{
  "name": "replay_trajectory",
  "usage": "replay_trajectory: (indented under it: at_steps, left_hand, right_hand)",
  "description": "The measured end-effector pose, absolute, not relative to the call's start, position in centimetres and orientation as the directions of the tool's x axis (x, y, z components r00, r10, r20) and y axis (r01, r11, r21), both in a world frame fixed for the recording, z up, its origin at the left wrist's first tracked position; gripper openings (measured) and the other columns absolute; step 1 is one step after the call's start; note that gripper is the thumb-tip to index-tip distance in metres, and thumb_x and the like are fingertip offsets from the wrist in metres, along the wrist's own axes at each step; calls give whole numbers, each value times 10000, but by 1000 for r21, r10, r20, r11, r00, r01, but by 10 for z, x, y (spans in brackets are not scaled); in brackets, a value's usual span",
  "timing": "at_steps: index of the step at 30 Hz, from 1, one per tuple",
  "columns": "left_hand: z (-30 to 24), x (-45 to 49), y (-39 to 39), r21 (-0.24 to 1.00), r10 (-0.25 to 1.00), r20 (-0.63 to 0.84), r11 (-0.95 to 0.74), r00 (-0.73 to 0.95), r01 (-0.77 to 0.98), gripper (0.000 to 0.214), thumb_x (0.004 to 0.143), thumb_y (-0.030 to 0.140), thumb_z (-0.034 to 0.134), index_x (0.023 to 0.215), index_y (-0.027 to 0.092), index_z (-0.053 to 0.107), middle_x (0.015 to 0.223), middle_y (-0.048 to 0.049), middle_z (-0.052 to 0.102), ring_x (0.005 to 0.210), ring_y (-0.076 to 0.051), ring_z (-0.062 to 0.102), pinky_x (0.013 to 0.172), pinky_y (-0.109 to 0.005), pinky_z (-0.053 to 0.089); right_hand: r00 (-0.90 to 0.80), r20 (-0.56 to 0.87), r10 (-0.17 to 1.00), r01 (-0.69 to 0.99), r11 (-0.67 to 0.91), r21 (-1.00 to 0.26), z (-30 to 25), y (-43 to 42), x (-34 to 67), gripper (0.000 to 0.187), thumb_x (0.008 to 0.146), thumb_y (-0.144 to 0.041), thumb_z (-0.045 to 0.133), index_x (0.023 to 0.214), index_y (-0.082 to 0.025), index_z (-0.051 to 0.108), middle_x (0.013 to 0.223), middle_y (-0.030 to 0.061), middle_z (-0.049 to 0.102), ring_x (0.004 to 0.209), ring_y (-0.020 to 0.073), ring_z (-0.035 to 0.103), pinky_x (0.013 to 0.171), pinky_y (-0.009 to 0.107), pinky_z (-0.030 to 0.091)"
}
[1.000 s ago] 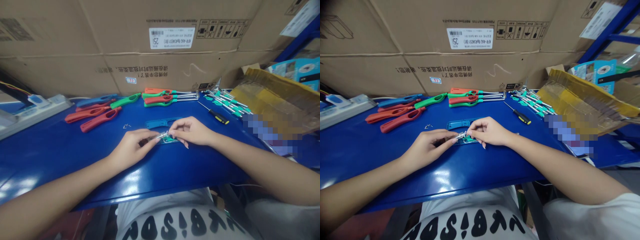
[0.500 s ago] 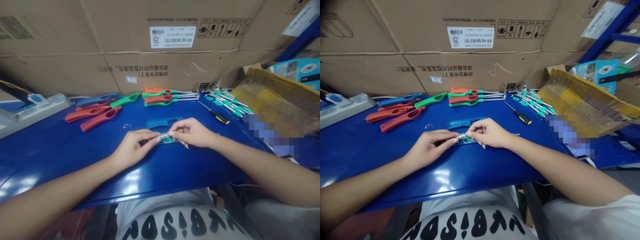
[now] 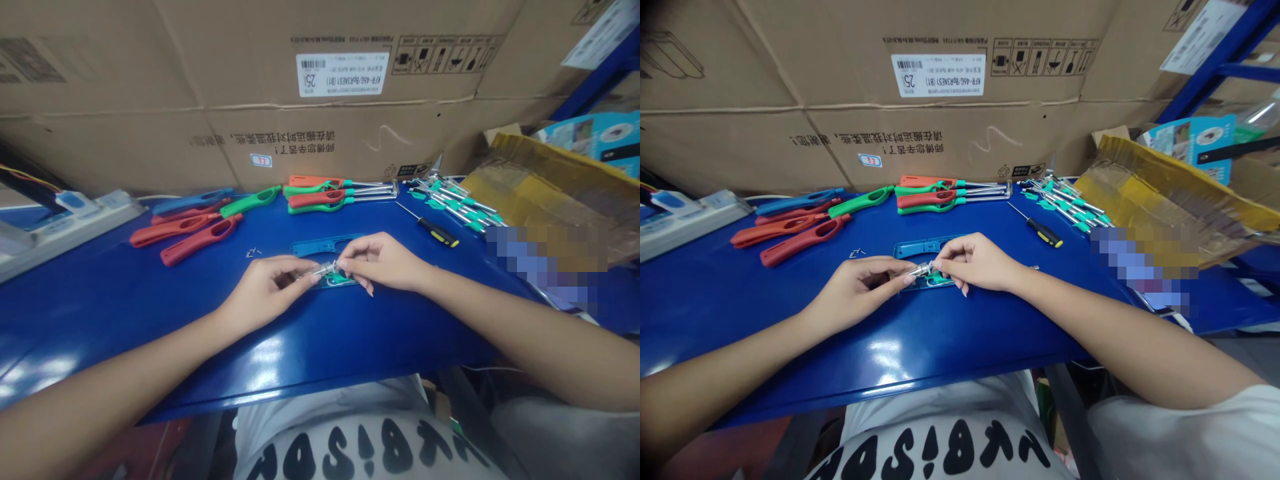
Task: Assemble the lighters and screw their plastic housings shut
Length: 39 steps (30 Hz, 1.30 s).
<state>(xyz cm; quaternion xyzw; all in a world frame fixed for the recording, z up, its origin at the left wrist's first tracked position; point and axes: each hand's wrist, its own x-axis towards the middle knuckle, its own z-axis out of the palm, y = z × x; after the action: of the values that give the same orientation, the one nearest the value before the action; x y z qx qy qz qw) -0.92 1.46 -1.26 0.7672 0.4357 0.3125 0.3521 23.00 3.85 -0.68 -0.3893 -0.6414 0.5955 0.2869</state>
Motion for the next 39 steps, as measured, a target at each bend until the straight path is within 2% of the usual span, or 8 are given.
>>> replay_trajectory:
  at_steps: [6, 12, 26, 29, 35, 39]
  left_hand:
    - [-13, -8, 14, 826, 899, 181, -359, 399, 436, 283, 886, 417, 705, 1015, 183, 797, 958, -67, 792, 701, -160, 679, 599, -250, 520]
    - [-11, -6, 12, 817, 893, 175, -367, 416, 445, 260, 894, 405, 696, 995, 192, 806, 975, -68, 799, 767, -184, 714, 633, -252, 544]
    - [-14, -3, 11, 862, 908, 130, -302, 398, 407, 259, 894, 395, 700, 1012, 188, 804, 960, -52, 804, 753, -171, 714, 652, -245, 542]
    - [-12, -5, 12, 850, 900, 137, -322, 414, 417, 275, 897, 413, 692, 1005, 187, 804, 938, -57, 802, 725, -173, 705, 630, -251, 539]
    - [-6, -9, 12, 765, 872, 245, -443, 424, 468, 238, 904, 390, 690, 1000, 203, 802, 958, -51, 795, 729, -161, 695, 624, -245, 525]
    - [-5, -9, 11, 758, 870, 262, -453, 418, 469, 229, 906, 377, 695, 1002, 199, 802, 950, -45, 795, 722, -150, 690, 625, -238, 524]
  right_hand:
    - [-525, -104, 845, 134, -38, -990, -9, 42, 232, 445, 733, -538, 809, 809, -124, 664, 503, -55, 589, 379, 64, 527, 371, 183, 479]
    - [-524, -74, 849, 152, 7, -988, -10, 40, 231, 447, 747, -544, 796, 835, -123, 672, 505, -60, 574, 394, 63, 523, 376, 185, 481]
    - [-488, -78, 869, 165, 4, -986, -11, 37, 229, 406, 768, -507, 788, 820, -124, 662, 492, -52, 578, 402, 67, 529, 408, 193, 481]
    - [-508, -83, 858, 156, -3, -988, -10, 38, 229, 438, 753, -537, 793, 826, -125, 665, 496, -50, 587, 403, 72, 538, 412, 199, 490]
    - [-536, -76, 841, 127, -9, -992, -8, 38, 230, 440, 736, -533, 811, 817, -126, 665, 497, -50, 592, 400, 78, 552, 398, 196, 498]
    - [-531, -71, 844, 103, -19, -995, -9, 40, 231, 422, 749, -519, 808, 815, -126, 667, 526, -46, 604, 405, 75, 552, 401, 200, 512]
